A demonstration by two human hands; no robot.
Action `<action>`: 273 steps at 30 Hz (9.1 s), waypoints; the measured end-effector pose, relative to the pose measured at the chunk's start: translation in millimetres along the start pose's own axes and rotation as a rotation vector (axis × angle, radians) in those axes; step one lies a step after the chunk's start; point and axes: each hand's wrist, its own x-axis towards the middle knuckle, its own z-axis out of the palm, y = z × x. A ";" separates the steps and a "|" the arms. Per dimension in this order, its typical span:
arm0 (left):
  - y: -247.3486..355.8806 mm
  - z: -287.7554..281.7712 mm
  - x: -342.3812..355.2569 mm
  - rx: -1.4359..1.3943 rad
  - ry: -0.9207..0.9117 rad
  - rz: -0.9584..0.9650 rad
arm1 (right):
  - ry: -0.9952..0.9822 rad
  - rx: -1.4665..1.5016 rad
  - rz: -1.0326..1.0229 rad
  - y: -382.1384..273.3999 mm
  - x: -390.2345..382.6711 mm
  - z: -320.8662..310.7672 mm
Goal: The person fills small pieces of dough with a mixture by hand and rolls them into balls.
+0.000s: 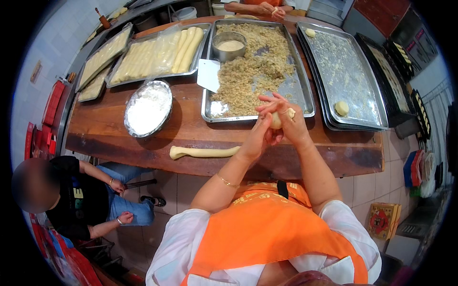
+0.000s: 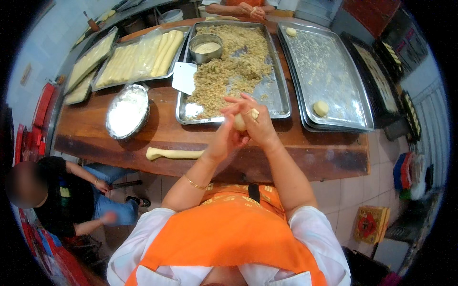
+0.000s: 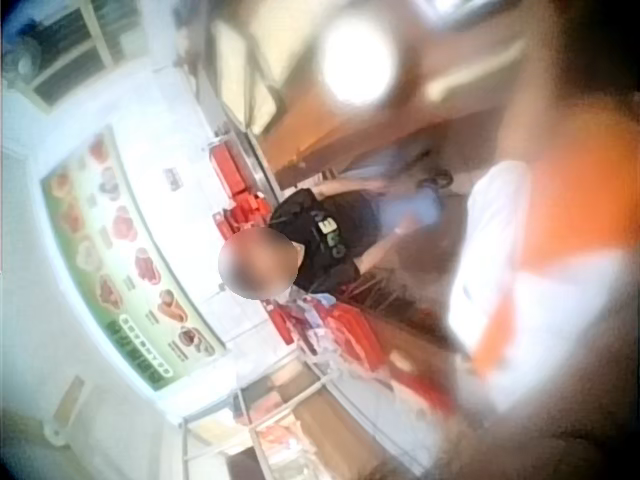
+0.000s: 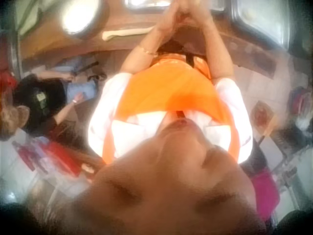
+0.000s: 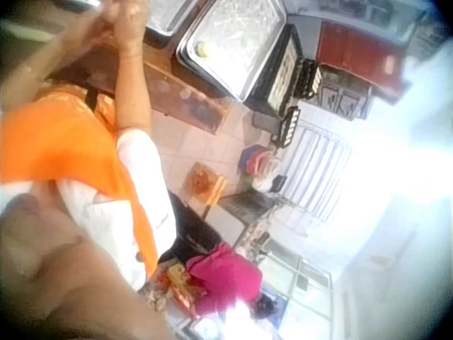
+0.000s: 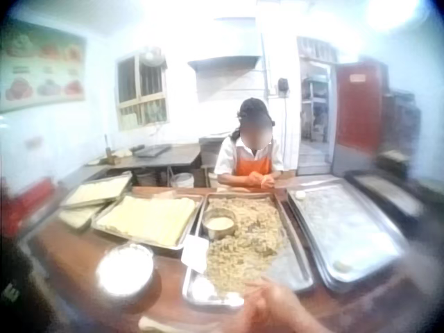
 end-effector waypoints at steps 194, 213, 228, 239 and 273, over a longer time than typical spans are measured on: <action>-24.7 -18.3 -38.2 0.125 0.085 -0.129 | 0.515 -0.953 0.592 38.7 -136.1 -277.8; 20.1 -103.9 -97.6 1.831 0.084 0.169 | 0.693 -0.545 0.138 11.7 -88.3 -153.6; 27.8 -141.7 -115.8 1.461 0.150 0.269 | -0.362 -0.310 0.006 42.6 -20.6 126.2; 4.5 -152.0 -116.3 1.878 0.145 0.376 | -0.460 -0.596 0.008 34.7 -15.8 150.1; 103.3 -150.9 -153.2 0.592 0.555 -0.005 | -0.242 0.446 0.703 40.9 -40.6 96.2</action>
